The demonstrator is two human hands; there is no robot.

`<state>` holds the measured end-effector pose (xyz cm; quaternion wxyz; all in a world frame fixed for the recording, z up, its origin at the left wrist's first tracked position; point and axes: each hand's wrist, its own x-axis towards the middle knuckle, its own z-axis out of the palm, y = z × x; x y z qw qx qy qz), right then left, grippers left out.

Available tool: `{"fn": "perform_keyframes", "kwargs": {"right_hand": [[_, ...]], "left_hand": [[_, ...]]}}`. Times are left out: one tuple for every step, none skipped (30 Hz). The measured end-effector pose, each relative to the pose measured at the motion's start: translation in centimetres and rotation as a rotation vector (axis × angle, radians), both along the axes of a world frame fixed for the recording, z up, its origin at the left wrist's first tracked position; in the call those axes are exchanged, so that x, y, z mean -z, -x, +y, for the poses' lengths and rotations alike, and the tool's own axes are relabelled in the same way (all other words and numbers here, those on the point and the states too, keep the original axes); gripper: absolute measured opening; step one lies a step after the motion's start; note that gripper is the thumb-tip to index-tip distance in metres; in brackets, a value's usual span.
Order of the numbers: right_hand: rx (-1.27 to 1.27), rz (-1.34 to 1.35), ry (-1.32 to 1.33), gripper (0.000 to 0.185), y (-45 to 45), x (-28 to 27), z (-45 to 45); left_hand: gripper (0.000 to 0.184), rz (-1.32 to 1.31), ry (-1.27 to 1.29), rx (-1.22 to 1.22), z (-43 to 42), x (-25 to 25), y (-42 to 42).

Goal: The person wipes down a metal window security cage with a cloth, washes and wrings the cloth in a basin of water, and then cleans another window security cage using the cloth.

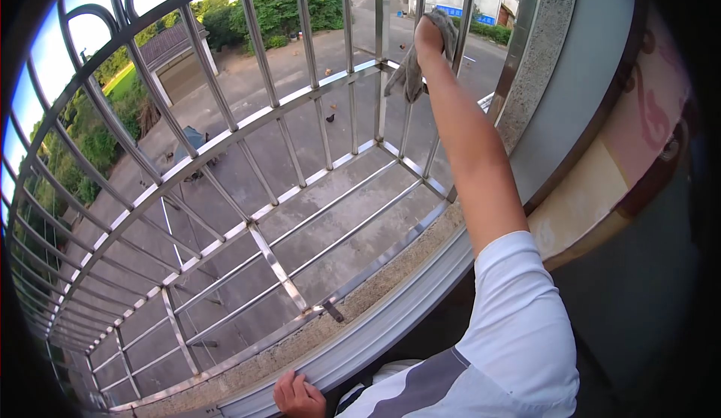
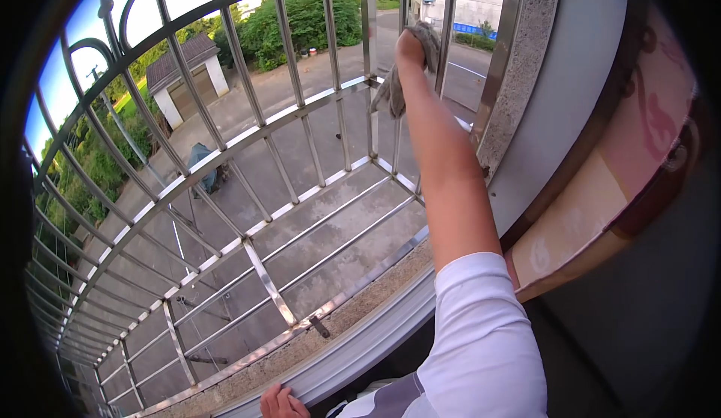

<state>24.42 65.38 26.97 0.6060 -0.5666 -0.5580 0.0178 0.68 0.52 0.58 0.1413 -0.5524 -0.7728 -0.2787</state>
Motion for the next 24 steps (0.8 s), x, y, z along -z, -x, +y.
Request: {"fn": "perform_keyframes", "kwargs": {"right_hand": [[0.038, 0.174, 0.080, 0.045, 1.0, 2.4, -0.1], [0.137, 0.123, 0.015, 0.042, 1.6, 5.2, 0.2], [0.254, -0.105, -0.035, 0.037, 1.4, 8.0, 0.3], [0.263, -0.103, -0.032, 0.037, 1.2, 8.6, -0.9], [0.285, -0.304, 0.020, 0.034, 1.0, 8.9, -2.0], [0.303, -0.511, 0.076, 0.030, 0.8, 8.9, -3.0], [0.307, -0.517, 0.078, 0.030, 0.2, 8.6, -3.9], [0.272, -0.602, 0.006, 0.029, -0.3, 8.0, -4.5], [0.232, -0.688, -0.073, 0.027, -0.3, 6.6, -5.4], [0.224, -0.693, -0.087, 0.027, -0.7, 4.8, -6.2], [0.128, -0.828, 0.004, 0.028, -1.1, 1.9, -8.3], [0.034, -0.963, 0.102, 0.028, -1.5, 0.3, -9.4], [-0.011, -0.898, -0.171, 0.029, -1.6, -0.3, -8.4], [-0.013, -0.905, -0.173, 0.029, -1.4, -2.0, -7.6], [-0.126, -0.760, -0.290, 0.026, -1.4, -4.3, -6.7], [-0.237, -0.608, -0.397, 0.024, -1.2, -6.5, -6.6], [-0.259, -0.802, -0.614, 0.026, -0.8, -9.6, -8.3], [-0.118, -1.126, -0.670, 0.021, -0.5, -12.1, -10.5], [-0.036, -1.265, -0.800, 0.010, 0.9, -14.5, -10.9], [-0.056, -1.299, -0.846, 0.008, 0.6, -15.3, -9.5], [0.005, -1.387, -0.735, 0.009, 0.4, -15.6, -8.1], [0.066, -1.471, -0.624, 0.010, 0.1, -15.3, -6.9], [0.058, -1.471, -0.628, 0.010, -0.4, -14.4, -6.1], [0.149, -1.538, -0.720, 0.012, -0.9, -13.4, -5.4]], "left_hand": [[0.016, 0.002, -0.001, 0.012, 0.0, -0.1, -0.1], [0.016, 0.003, -0.002, 0.016, 0.0, -0.1, -0.1], [0.015, 0.002, -0.006, 0.017, 0.1, -0.2, -0.1], [0.015, 0.002, -0.006, 0.019, 0.0, -0.3, 0.0], [0.015, 0.003, -0.005, 0.026, 0.0, -0.2, 0.1], [0.015, -0.005, 0.006, 0.018, 0.0, -0.1, 0.0], [0.015, -0.013, 0.017, 0.007, -0.2, 0.0, 0.0], [0.015, -0.016, 0.011, 0.006, -0.2, 0.0, 0.1], [0.015, -0.021, -0.007, 0.007, 0.0, -0.1, 0.1], [0.015, -0.029, -0.024, 0.005, 0.1, -0.2, 0.0], [0.015, -0.038, -0.030, -0.005, 0.0, 0.0, 0.0], [0.015, -0.016, -0.031, -0.003, -0.1, 0.2, 0.0], [0.015, 0.006, -0.031, 0.001, -0.1, 0.4, 0.1], [0.015, -0.001, -0.032, -0.001, 0.0, 0.5, 0.1], [0.015, 0.002, -0.028, -0.003, 0.0, 0.5, 0.1], [0.015, 0.005, -0.019, -0.004, -0.1, 0.6, 0.1], [0.015, 0.004, -0.005, -0.004, -0.2, 0.4, 0.0], [0.015, -0.005, -0.009, -0.006, -0.2, 0.2, 0.0], [0.015, -0.014, -0.020, -0.010, 0.0, 0.1, 0.0], [0.015, -0.014, -0.016, -0.013, 0.0, 0.1, 0.0], [0.016, -0.013, -0.024, -0.017, 0.1, 0.1, 0.0], [0.016, -0.013, -0.033, -0.024, 0.1, 0.2, -0.1], [0.016, -0.015, -0.032, -0.031, 0.1, 0.2, -0.1], [0.017, -0.019, -0.039, -0.026, 0.2, 0.1, 0.0]]}}
